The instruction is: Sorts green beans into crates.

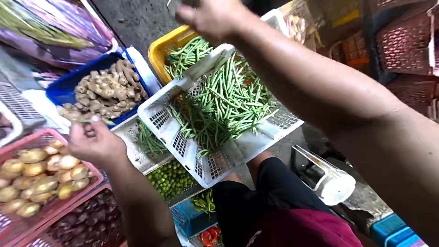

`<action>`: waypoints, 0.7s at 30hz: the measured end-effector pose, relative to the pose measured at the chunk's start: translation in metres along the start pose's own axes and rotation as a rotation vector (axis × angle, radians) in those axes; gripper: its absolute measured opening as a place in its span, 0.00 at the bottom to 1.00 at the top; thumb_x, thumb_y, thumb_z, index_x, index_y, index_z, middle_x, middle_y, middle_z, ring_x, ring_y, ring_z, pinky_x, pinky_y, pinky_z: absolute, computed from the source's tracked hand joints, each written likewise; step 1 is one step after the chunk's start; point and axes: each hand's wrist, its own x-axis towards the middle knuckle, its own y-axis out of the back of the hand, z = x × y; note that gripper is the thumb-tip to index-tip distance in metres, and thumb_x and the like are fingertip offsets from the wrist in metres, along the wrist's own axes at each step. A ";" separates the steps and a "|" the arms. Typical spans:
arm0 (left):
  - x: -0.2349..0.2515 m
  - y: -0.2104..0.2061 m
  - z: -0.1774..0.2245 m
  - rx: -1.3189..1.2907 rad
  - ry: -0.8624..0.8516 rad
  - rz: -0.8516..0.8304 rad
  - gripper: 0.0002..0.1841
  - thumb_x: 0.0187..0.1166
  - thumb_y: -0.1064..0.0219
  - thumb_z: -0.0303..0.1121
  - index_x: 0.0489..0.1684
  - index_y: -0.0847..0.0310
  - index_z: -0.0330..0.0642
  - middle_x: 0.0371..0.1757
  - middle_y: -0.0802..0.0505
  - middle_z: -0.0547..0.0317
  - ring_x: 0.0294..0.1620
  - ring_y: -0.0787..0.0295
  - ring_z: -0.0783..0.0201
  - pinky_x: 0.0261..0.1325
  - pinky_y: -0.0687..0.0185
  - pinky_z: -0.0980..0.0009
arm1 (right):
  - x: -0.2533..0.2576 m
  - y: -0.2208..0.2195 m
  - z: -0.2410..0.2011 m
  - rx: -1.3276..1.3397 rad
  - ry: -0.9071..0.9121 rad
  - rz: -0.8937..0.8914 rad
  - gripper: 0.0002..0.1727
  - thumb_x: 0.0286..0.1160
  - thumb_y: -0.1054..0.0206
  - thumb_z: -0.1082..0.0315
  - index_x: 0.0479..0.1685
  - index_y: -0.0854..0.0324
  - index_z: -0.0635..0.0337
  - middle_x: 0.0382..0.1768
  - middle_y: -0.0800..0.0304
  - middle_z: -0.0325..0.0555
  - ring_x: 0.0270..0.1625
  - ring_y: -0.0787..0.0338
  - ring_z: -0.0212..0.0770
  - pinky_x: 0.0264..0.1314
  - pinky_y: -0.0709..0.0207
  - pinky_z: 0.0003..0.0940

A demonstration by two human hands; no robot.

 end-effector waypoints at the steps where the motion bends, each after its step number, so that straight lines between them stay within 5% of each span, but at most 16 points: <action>1: 0.009 0.003 0.032 -0.038 -0.127 0.053 0.19 0.90 0.41 0.40 0.57 0.15 0.30 0.48 0.08 0.44 0.46 0.12 0.65 0.53 0.17 0.69 | 0.005 -0.003 0.002 -0.058 0.003 -0.049 0.19 0.85 0.37 0.51 0.65 0.14 0.48 0.56 0.07 0.38 0.59 0.09 0.37 0.66 0.18 0.51; 2: 0.017 0.000 0.062 -0.067 -0.240 0.054 0.18 0.91 0.41 0.39 0.56 0.15 0.30 0.48 0.08 0.43 0.46 0.12 0.64 0.51 0.17 0.69 | -0.001 -0.003 0.004 -0.071 0.026 -0.014 0.22 0.84 0.38 0.51 0.71 0.16 0.47 0.62 0.08 0.37 0.65 0.11 0.38 0.72 0.20 0.52; 5: 0.032 -0.019 0.143 -0.028 -0.348 -0.282 0.21 0.89 0.42 0.39 0.69 0.18 0.31 0.59 0.09 0.35 0.57 0.10 0.49 0.65 0.16 0.53 | -0.059 -0.002 0.030 0.150 -0.062 0.162 0.12 0.82 0.36 0.59 0.54 0.14 0.54 0.42 0.08 0.38 0.45 0.09 0.33 0.55 0.13 0.42; 6: 0.028 -0.028 0.163 -0.038 -0.342 -0.373 0.21 0.87 0.39 0.39 0.69 0.17 0.33 0.55 0.08 0.38 0.53 0.09 0.49 0.61 0.15 0.52 | -0.083 -0.003 0.049 0.216 -0.182 0.151 0.11 0.83 0.35 0.61 0.51 0.14 0.56 0.39 0.09 0.40 0.41 0.09 0.35 0.50 0.13 0.43; 9: -0.020 -0.063 0.200 -0.102 -0.222 -0.620 0.15 0.86 0.38 0.36 0.58 0.12 0.37 0.46 0.05 0.47 0.45 0.07 0.56 0.52 0.12 0.54 | -0.132 -0.023 0.121 0.229 -0.563 0.017 0.14 0.81 0.35 0.59 0.55 0.14 0.58 0.45 0.08 0.53 0.48 0.08 0.52 0.55 0.16 0.63; 11: -0.059 -0.109 0.201 0.017 -0.049 -0.778 0.18 0.86 0.36 0.41 0.64 0.14 0.38 0.58 0.06 0.45 0.59 0.07 0.50 0.66 0.14 0.47 | -0.139 -0.043 0.148 0.201 -0.748 -0.105 0.20 0.80 0.34 0.52 0.58 0.13 0.57 0.50 0.08 0.58 0.55 0.09 0.60 0.60 0.20 0.71; 14: -0.104 -0.190 0.195 0.223 0.096 -0.790 0.40 0.80 0.31 0.53 0.86 0.33 0.36 0.80 0.21 0.37 0.80 0.24 0.40 0.80 0.28 0.39 | -0.125 -0.069 0.157 0.173 -0.871 -0.274 0.31 0.77 0.36 0.41 0.61 0.15 0.61 0.57 0.10 0.64 0.63 0.11 0.65 0.63 0.22 0.74; 17: -0.125 -0.232 0.206 0.390 0.141 -0.761 0.47 0.71 0.26 0.43 0.92 0.45 0.36 0.83 0.25 0.33 0.82 0.27 0.37 0.80 0.29 0.37 | -0.118 -0.098 0.161 0.445 -0.919 -0.246 0.32 0.77 0.36 0.40 0.61 0.15 0.61 0.59 0.11 0.63 0.66 0.13 0.63 0.67 0.23 0.71; 21: -0.124 -0.247 0.211 0.515 0.155 -0.757 0.43 0.70 0.28 0.40 0.88 0.41 0.37 0.75 0.17 0.35 0.78 0.23 0.38 0.81 0.37 0.33 | -0.127 -0.111 0.171 0.883 -0.902 -0.191 0.25 0.85 0.40 0.46 0.62 0.15 0.58 0.55 0.09 0.57 0.59 0.10 0.53 0.64 0.19 0.61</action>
